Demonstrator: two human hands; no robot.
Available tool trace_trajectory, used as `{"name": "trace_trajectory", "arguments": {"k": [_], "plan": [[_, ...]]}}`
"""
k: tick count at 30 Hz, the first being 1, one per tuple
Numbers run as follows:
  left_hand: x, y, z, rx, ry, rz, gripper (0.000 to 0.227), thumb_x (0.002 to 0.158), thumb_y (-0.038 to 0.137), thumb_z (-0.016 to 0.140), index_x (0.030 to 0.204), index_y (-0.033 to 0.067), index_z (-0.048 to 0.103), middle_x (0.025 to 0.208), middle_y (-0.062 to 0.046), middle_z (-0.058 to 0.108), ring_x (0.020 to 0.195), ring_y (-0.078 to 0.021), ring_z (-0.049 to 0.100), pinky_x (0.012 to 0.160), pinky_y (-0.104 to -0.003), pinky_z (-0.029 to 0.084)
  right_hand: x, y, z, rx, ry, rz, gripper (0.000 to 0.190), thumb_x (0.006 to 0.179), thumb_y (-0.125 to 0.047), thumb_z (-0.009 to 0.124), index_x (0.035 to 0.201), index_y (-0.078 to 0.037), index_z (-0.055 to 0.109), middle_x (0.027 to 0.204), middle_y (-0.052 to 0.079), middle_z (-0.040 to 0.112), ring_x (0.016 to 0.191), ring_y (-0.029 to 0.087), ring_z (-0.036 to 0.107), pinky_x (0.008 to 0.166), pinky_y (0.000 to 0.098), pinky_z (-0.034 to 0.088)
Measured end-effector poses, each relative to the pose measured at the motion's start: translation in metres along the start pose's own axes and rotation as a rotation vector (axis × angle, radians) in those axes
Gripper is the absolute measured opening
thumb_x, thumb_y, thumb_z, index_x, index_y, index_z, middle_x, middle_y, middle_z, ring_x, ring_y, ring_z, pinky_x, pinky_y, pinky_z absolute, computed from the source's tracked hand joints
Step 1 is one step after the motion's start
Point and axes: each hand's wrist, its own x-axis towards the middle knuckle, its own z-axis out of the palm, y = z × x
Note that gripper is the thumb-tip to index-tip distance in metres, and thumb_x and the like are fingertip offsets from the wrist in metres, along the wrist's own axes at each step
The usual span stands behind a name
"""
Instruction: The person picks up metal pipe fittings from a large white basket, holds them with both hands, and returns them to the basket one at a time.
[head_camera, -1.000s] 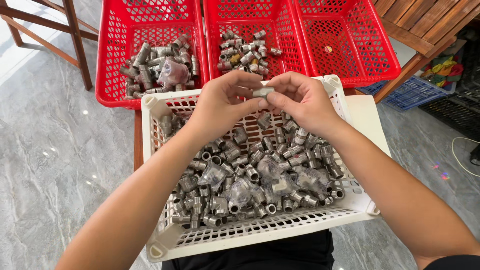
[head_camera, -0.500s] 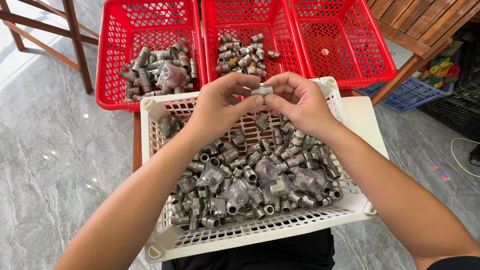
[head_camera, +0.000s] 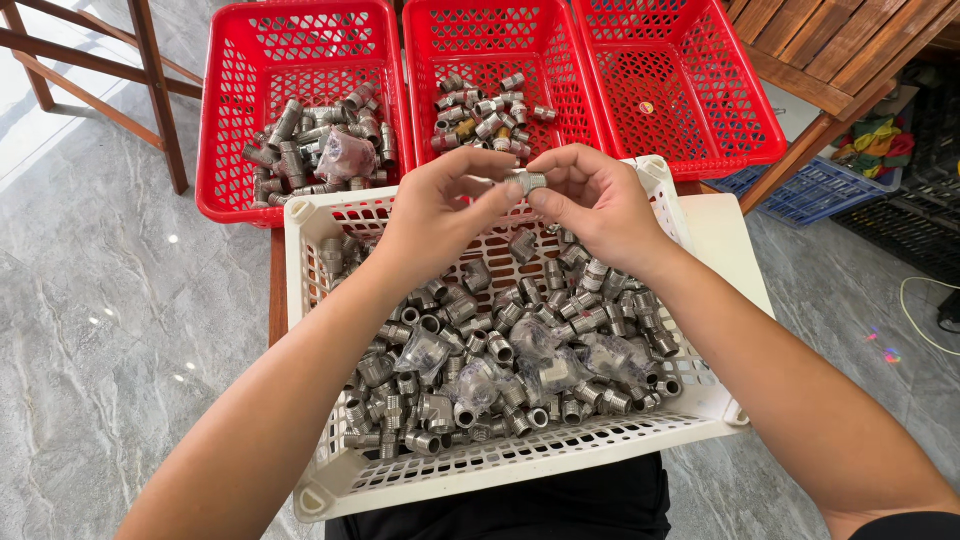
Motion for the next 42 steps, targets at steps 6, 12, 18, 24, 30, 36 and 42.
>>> {"name": "trace_trajectory", "arguments": {"k": [6, 12, 18, 24, 30, 36, 42], "plan": [[0.000, -0.006, 0.003, 0.014, -0.014, 0.020, 0.026, 0.098, 0.017, 0.072, 0.120, 0.0033, 0.069, 0.088, -0.011, 0.072, 0.071, -0.0120, 0.068, 0.057, -0.022, 0.059, -0.001, -0.011, 0.002, -0.003, 0.000, -0.021, 0.036, 0.088, -0.005, 0.082, 0.120, 0.000, 0.065, 0.086, 0.011, 0.066, 0.081, 0.014, 0.070, 0.075, 0.0291, 0.063], [0.000, -0.006, 0.000, 0.082, -0.022, 0.072, 0.031, 0.092, 0.014, 0.078, 0.122, 0.0082, 0.070, 0.103, -0.009, 0.074, 0.088, -0.0134, 0.072, 0.068, -0.023, 0.060, -0.002, -0.012, 0.003, 0.031, 0.003, 0.011, 0.023, 0.099, -0.009, 0.069, 0.119, 0.002, 0.064, 0.086, 0.014, 0.070, 0.079, 0.017, 0.072, 0.071, 0.0288, 0.063], [-0.001, -0.005, 0.003, 0.053, 0.005, 0.017, 0.026, 0.097, 0.020, 0.073, 0.119, 0.0054, 0.071, 0.091, -0.008, 0.072, 0.080, -0.0110, 0.069, 0.064, -0.022, 0.059, 0.000, -0.008, -0.001, 0.029, 0.005, -0.033, 0.030, 0.093, -0.004, 0.076, 0.119, 0.002, 0.064, 0.088, 0.013, 0.068, 0.081, 0.017, 0.070, 0.074, 0.0312, 0.063], [-0.003, -0.001, 0.000, 0.130, 0.015, 0.079, 0.028, 0.093, 0.016, 0.079, 0.119, 0.0087, 0.072, 0.097, -0.007, 0.074, 0.088, -0.0129, 0.072, 0.070, -0.025, 0.059, -0.002, -0.013, 0.002, 0.049, -0.003, 0.020, 0.026, 0.098, -0.011, 0.070, 0.120, 0.002, 0.064, 0.089, 0.013, 0.070, 0.080, 0.015, 0.069, 0.071, 0.0282, 0.063], [-0.002, -0.004, 0.001, 0.073, 0.026, 0.013, 0.028, 0.097, 0.024, 0.074, 0.120, 0.0094, 0.071, 0.090, -0.005, 0.072, 0.081, -0.0084, 0.068, 0.066, -0.022, 0.057, 0.001, -0.003, -0.001, 0.042, 0.005, -0.026, 0.031, 0.094, -0.004, 0.076, 0.121, 0.001, 0.063, 0.090, 0.014, 0.069, 0.081, 0.017, 0.070, 0.074, 0.0313, 0.064], [-0.002, -0.003, 0.004, 0.123, 0.039, 0.106, 0.026, 0.093, 0.018, 0.079, 0.117, 0.0083, 0.072, 0.091, -0.006, 0.072, 0.082, -0.0119, 0.070, 0.069, -0.024, 0.057, -0.001, -0.016, 0.000, 0.049, 0.003, 0.010, 0.041, 0.090, -0.007, 0.079, 0.126, -0.001, 0.061, 0.098, 0.010, 0.071, 0.088, 0.014, 0.070, 0.078, 0.0307, 0.064], [-0.001, 0.000, 0.001, 0.152, 0.018, 0.116, 0.028, 0.091, 0.017, 0.082, 0.116, 0.0092, 0.072, 0.095, -0.006, 0.074, 0.086, -0.0131, 0.074, 0.070, -0.024, 0.059, -0.001, -0.013, 0.001, 0.043, 0.035, -0.001, 0.032, 0.092, -0.008, 0.078, 0.120, 0.001, 0.064, 0.091, 0.012, 0.069, 0.085, 0.016, 0.070, 0.074, 0.0305, 0.064]]}}
